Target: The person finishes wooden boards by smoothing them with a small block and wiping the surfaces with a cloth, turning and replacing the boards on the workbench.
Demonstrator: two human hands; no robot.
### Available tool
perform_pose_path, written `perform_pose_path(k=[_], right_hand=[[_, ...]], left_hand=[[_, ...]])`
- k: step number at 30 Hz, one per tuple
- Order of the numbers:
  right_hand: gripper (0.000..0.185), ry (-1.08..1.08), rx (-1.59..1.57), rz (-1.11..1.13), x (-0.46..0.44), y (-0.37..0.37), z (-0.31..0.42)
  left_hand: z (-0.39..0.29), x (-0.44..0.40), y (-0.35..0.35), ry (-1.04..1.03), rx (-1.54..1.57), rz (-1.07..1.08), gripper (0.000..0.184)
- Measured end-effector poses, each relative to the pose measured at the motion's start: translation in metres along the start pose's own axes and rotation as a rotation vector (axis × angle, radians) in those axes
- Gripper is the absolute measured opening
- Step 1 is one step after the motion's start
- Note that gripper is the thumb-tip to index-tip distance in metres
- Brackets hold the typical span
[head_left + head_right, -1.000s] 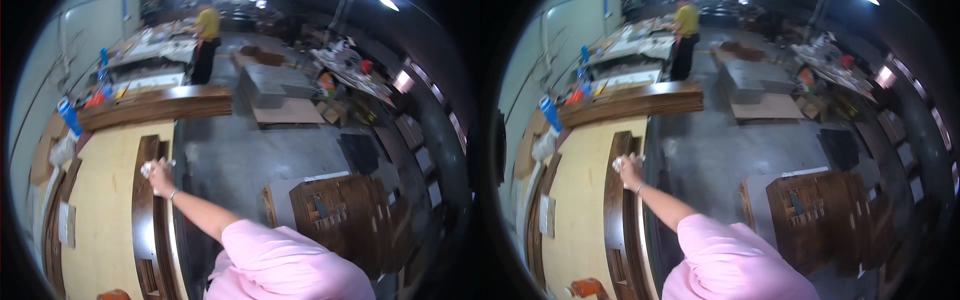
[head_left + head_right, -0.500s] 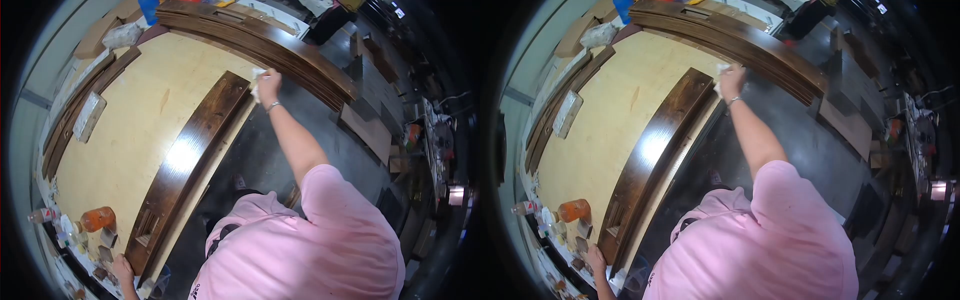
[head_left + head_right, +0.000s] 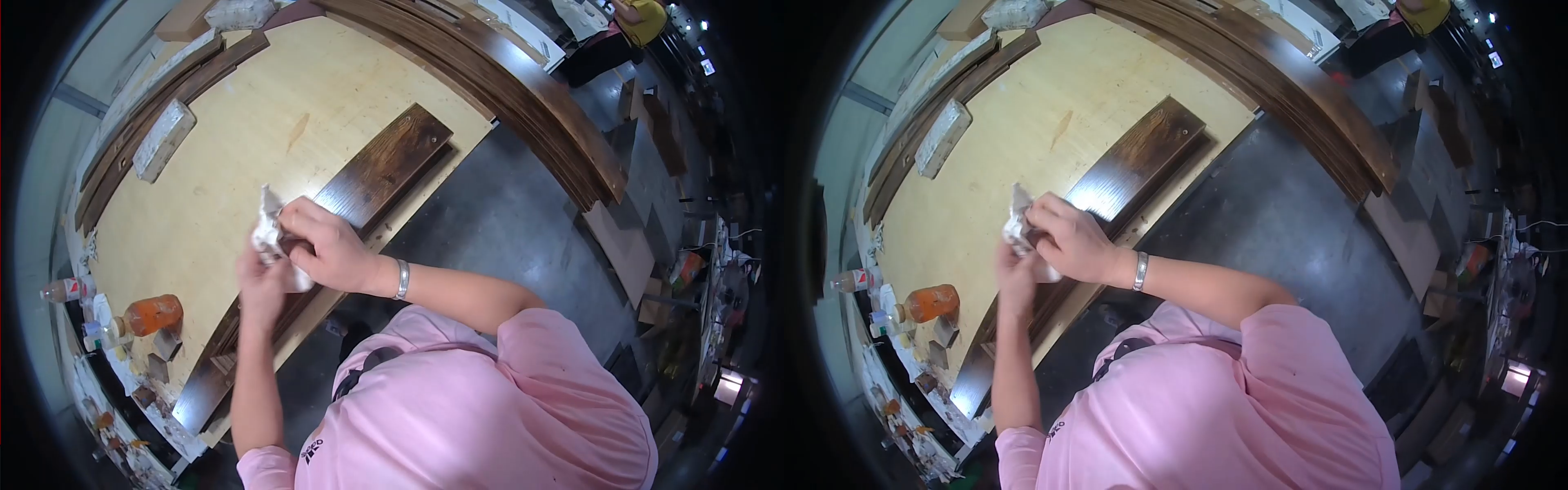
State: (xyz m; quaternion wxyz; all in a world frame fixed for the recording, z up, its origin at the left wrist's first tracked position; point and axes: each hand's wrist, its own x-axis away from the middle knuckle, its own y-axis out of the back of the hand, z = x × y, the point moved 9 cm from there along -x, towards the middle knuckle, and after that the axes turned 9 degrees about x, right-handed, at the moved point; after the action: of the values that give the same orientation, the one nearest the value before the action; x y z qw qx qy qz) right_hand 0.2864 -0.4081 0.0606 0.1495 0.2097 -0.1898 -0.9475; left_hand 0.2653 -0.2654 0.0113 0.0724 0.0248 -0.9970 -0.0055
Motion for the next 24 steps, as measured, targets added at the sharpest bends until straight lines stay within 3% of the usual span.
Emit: perform_pose_path(k=[2, 4, 7, 8, 9, 10, 11, 12, 14, 15, 17, 20, 23, 24], right_hand=[[0.032, 0.144, 0.210, 0.025, 0.002, 0.002, 0.008], [0.039, 0.354, 0.360, -0.015, 0.011, -0.010, 0.016], [0.046, 0.395, 0.506, 0.125, 0.028, -0.060, -0.004], [0.047, 0.402, 0.546, 0.175, 0.035, -0.073, -0.010], [0.046, 0.200, 0.446, 0.364, 0.035, -0.085, -0.025], [0.044, 0.187, 0.431, 0.395, 0.033, -0.085, -0.025], [0.042, 0.172, 0.415, 0.425, 0.032, -0.085, -0.026], [0.040, 0.155, 0.402, 0.451, 0.029, -0.083, -0.027], [0.034, 0.216, 0.458, 0.348, 0.029, -0.072, -0.016], [0.034, 0.250, 0.440, 0.327, 0.027, -0.074, -0.015], [0.032, 0.246, 0.324, 0.316, 0.025, -0.075, -0.017], [0.032, 0.352, 0.343, 0.109, 0.030, -0.071, -0.013], [0.037, 0.201, 0.351, 0.416, 0.023, -0.070, -0.016], [0.038, 0.281, 0.425, 0.315, 0.023, -0.067, -0.012]], left_hand=[[-0.003, -0.005, 0.057, 0.013, 0.185, -0.221, 0.038], [-0.031, -0.021, 0.096, -0.147, 0.009, -0.272, 0.042], [-0.041, -0.051, 0.014, -0.050, -0.048, 0.102, 0.048], [-0.036, -0.063, -0.030, -0.109, -0.223, 0.236, 0.052], [-0.044, -0.066, -0.082, -0.286, -0.609, 0.427, 0.055], [-0.019, -0.077, -0.119, -0.277, -0.633, 0.534, 0.058], [-0.022, -0.081, -0.151, -0.443, -0.768, 0.503, 0.056], [-0.023, -0.094, -0.171, -0.474, -0.803, 0.515, 0.056], [-0.017, -0.127, -0.208, -0.416, -0.797, 0.505, 0.051], [-0.023, -0.143, -0.224, -0.336, -0.763, 0.493, 0.037], [-0.002, -0.190, -0.252, -0.190, -0.640, 0.538, 0.028], [0.023, -0.222, -0.270, -0.072, -0.475, 0.550, 0.024], [0.019, -0.211, -0.249, 0.088, -0.426, 0.525, 0.026], [0.018, -0.200, -0.236, 0.155, -0.429, 0.512, 0.027]])
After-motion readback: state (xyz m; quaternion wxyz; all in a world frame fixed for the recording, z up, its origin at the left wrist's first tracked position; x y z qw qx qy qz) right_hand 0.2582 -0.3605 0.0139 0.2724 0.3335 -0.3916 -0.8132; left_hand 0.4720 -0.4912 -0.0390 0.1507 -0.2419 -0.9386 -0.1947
